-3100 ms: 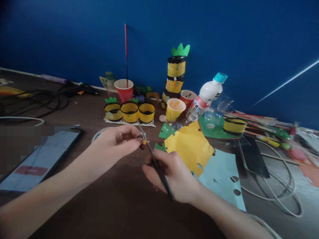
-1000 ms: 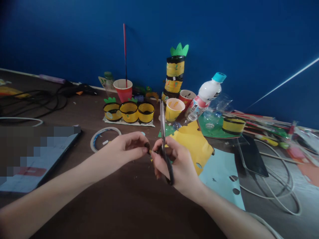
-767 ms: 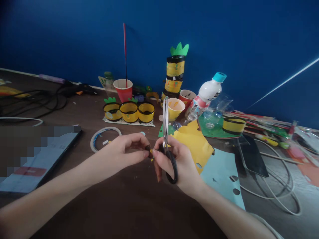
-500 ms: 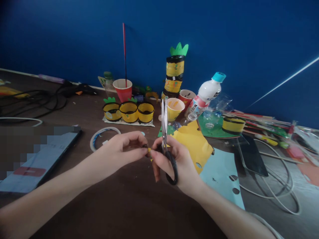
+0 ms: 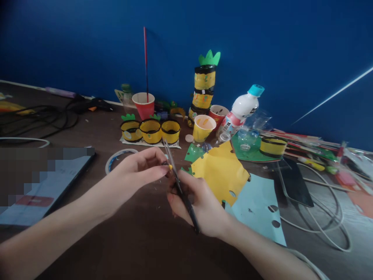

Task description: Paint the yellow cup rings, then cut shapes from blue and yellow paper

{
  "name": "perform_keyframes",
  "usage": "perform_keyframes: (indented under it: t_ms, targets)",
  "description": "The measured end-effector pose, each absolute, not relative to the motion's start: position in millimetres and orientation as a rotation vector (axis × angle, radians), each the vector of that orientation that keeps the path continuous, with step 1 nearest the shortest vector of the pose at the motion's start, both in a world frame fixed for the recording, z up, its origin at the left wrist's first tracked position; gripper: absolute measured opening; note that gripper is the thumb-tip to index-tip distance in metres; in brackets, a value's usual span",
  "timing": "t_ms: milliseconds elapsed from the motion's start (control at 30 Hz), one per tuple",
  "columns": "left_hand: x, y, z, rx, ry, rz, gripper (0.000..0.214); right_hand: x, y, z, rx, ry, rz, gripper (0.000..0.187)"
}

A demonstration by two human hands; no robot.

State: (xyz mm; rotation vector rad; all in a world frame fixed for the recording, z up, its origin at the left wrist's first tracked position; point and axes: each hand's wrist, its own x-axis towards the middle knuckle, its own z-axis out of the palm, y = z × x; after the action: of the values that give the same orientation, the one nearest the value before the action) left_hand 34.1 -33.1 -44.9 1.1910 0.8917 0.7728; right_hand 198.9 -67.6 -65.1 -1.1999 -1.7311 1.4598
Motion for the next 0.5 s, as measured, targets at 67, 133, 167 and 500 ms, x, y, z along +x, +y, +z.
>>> perform_keyframes:
  t_ms: [67, 133, 167, 500]
  targets:
    - [33.8, -33.7, -45.3, 1.190, 0.895, 0.772, 0.006, 198.6, -67.7, -64.6, -1.211, -1.732, 1.461, 0.011]
    - [33.7, -34.3, -45.9, 1.189, 0.890, 0.774, 0.006, 198.2, -67.7, -64.5, -1.226, -1.736, 1.459, 0.013]
    - [33.8, -34.5, -46.2, 1.192, 0.886, 0.773, 0.007, 198.0, -67.7, -64.5, -1.236, -1.737, 1.459, 0.013]
    - [34.8, -33.0, -45.0, 1.250, 0.913, 0.751, 0.008, 199.1, -68.4, -65.7, -1.219, -1.741, 1.453, 0.010]
